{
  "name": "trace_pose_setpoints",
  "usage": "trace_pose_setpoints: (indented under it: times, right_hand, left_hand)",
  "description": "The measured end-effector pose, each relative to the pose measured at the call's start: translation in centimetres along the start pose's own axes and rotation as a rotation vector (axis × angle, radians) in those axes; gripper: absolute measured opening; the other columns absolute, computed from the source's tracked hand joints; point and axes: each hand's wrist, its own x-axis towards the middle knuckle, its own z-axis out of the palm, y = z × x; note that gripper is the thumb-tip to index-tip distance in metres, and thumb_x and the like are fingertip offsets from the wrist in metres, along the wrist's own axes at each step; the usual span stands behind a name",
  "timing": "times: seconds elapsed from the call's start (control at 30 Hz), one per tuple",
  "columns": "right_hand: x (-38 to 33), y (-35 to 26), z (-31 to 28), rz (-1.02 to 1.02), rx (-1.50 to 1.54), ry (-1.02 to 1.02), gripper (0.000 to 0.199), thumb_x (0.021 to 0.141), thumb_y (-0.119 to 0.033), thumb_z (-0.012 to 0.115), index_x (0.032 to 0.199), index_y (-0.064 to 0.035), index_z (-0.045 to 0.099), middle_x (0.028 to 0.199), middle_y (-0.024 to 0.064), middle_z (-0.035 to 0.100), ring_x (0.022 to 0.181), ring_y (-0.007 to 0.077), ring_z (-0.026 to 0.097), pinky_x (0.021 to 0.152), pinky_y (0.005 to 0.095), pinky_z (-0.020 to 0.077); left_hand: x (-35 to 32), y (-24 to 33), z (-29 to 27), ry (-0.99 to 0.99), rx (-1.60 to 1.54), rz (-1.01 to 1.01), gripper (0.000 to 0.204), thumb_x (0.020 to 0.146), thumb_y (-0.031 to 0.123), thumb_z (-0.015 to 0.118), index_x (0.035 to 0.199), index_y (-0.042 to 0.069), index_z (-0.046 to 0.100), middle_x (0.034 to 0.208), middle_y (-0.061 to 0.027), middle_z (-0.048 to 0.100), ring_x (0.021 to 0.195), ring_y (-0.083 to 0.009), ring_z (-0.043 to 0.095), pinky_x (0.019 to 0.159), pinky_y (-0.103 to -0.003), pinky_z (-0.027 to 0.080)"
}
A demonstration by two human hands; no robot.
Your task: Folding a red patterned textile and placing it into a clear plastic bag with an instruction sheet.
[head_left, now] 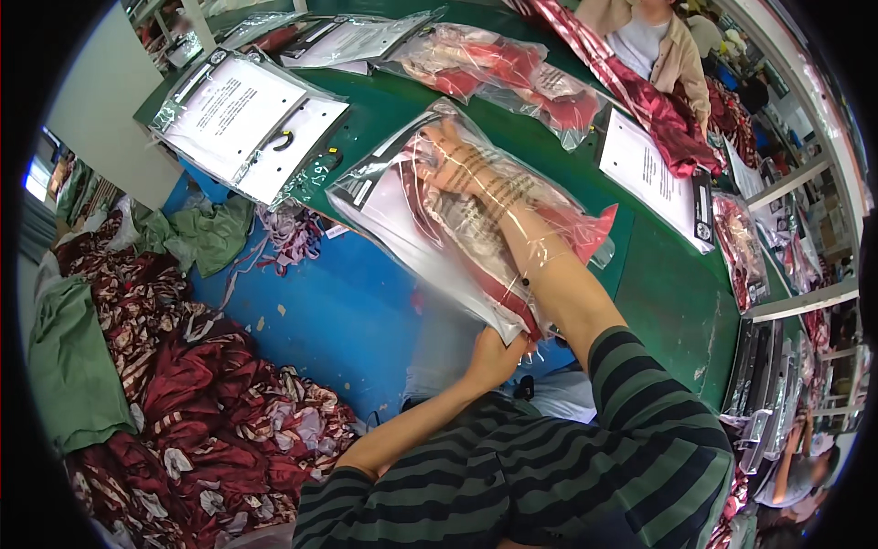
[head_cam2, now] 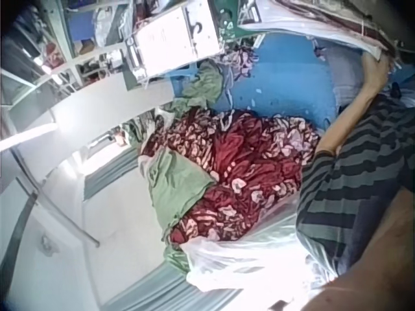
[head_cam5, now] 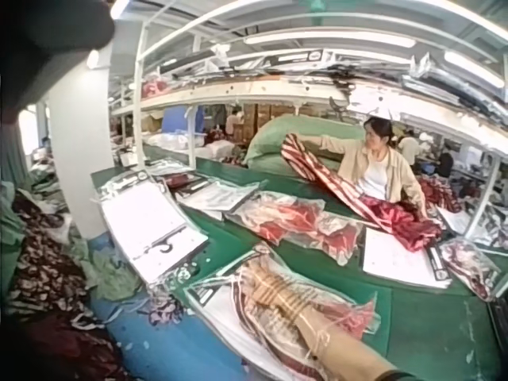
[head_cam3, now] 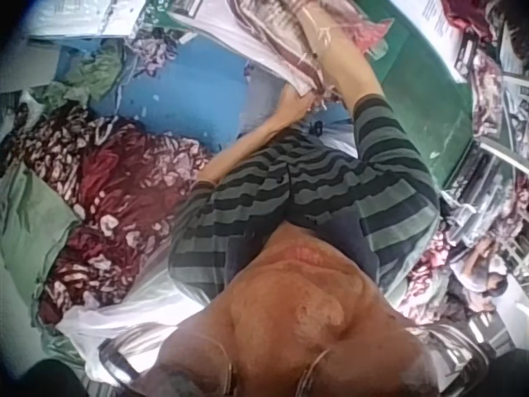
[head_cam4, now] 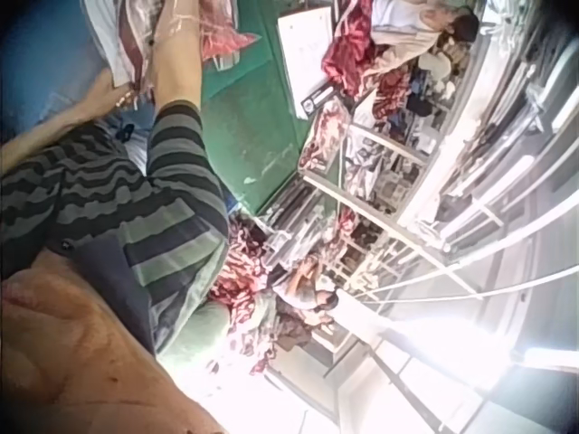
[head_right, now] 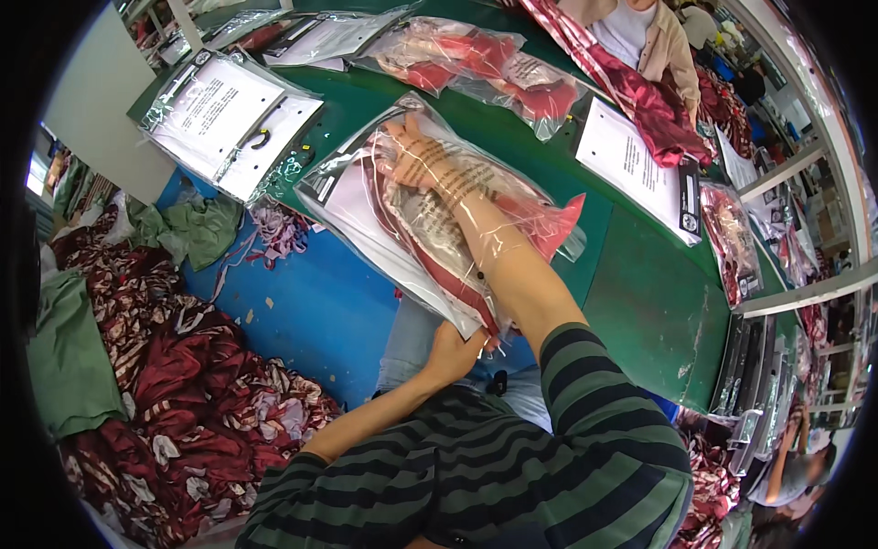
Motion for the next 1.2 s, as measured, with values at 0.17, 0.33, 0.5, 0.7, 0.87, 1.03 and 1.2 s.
trace_pose_setpoints:
  times: [0.17, 0.33, 0.5, 0.7, 0.87, 1.03, 1.2]
  right_hand:
    - [-1.7, 1.1, -1.0, 0.042, 0.604, -0.108, 0.062, 0.096, -0.026, 0.055, 0.153, -0.0124, 0.035, 0.154, 0.0187, 0.04, 0.138, 0.032, 0.046, 0.115, 0.0384, 0.0364]
    - [-0.7, 6.6, -0.2, 0.128, 0.168, -0.076, 0.065, 0.098, -0.032, 0.051, 0.155, -0.0084, 0.03, 0.156, 0.0211, 0.036, 0.137, 0.0349, 0.046, 0.116, 0.0392, 0.0339]
    - [-2.9, 5.0, -1.5, 0.309, 0.376, 0.071, 0.068, 0.101, -0.048, 0.041, 0.151, -0.0016, 0.034, 0.15, 0.0235, 0.044, 0.125, 0.0374, 0.056, 0.109, 0.0398, 0.0427]
    - [-3.0, 11.8, 1.6, 0.007, 0.239, 0.29, 0.053, 0.099, -0.037, 0.051, 0.139, -0.0023, 0.051, 0.149, 0.0201, 0.045, 0.129, 0.0345, 0.052, 0.112, 0.0385, 0.0387]
    - [-3.3, 9.2, -0.2, 0.383, -0.041, 0.164, 0.044, 0.097, -0.033, 0.056, 0.13, -0.0037, 0.056, 0.139, 0.0169, 0.054, 0.121, 0.0326, 0.057, 0.104, 0.0392, 0.0442]
    - [-4.4, 6.8, -2.6, 0.34, 0.15, 0.094, 0.039, 0.095, -0.028, 0.059, 0.127, -0.006, 0.056, 0.131, 0.0145, 0.059, 0.114, 0.0302, 0.06, 0.096, 0.039, 0.0484]
    - [-5.0, 6.9, -3.1, 0.05, 0.154, 0.073, 0.037, 0.096, -0.027, 0.058, 0.129, -0.0089, 0.056, 0.132, 0.0157, 0.058, 0.115, 0.0307, 0.06, 0.097, 0.0382, 0.0491]
  left_hand:
    - [-0.8, -0.2, -0.7, 0.091, -0.13, -0.06, 0.015, 0.087, 0.005, 0.057, 0.098, -0.005, 0.059, 0.071, -0.0102, 0.068, 0.063, -0.0188, 0.066, 0.058, -0.029, 0.052]
    - [-0.5, 1.3, -0.5, 0.11, -0.224, 0.001, 0.02, 0.088, 0.002, 0.057, 0.105, -0.006, 0.051, 0.073, -0.0105, 0.066, 0.061, -0.0188, 0.066, 0.056, -0.028, 0.052]
    - [-0.3, 1.4, -1.4, 0.093, -0.298, -0.018, 0.026, 0.088, 0.001, 0.057, 0.11, -0.005, 0.045, 0.074, -0.0106, 0.063, 0.059, -0.0189, 0.065, 0.054, -0.027, 0.052]
    - [0.2, 3.0, -1.5, 0.01, -0.312, -0.038, 0.03, 0.087, -0.001, 0.057, 0.115, -0.005, 0.045, 0.08, -0.0143, 0.063, 0.061, -0.0188, 0.064, 0.056, -0.027, 0.054]
    - [0.6, 3.2, -2.5, -0.039, -0.194, -0.083, 0.029, 0.087, -0.001, 0.056, 0.114, -0.005, 0.046, 0.081, -0.0141, 0.063, 0.062, -0.0191, 0.064, 0.057, -0.027, 0.054]
    - [0.9, 2.9, -2.2, -0.071, -0.158, -0.096, 0.027, 0.088, 0.001, 0.057, 0.112, -0.005, 0.048, 0.078, -0.0123, 0.064, 0.061, -0.0187, 0.065, 0.056, -0.027, 0.053]
    - [1.0, 3.7, -2.2, -0.132, -0.039, -0.118, 0.025, 0.088, 0.003, 0.057, 0.11, -0.004, 0.05, 0.073, -0.0102, 0.064, 0.06, -0.0176, 0.064, 0.056, -0.027, 0.052]
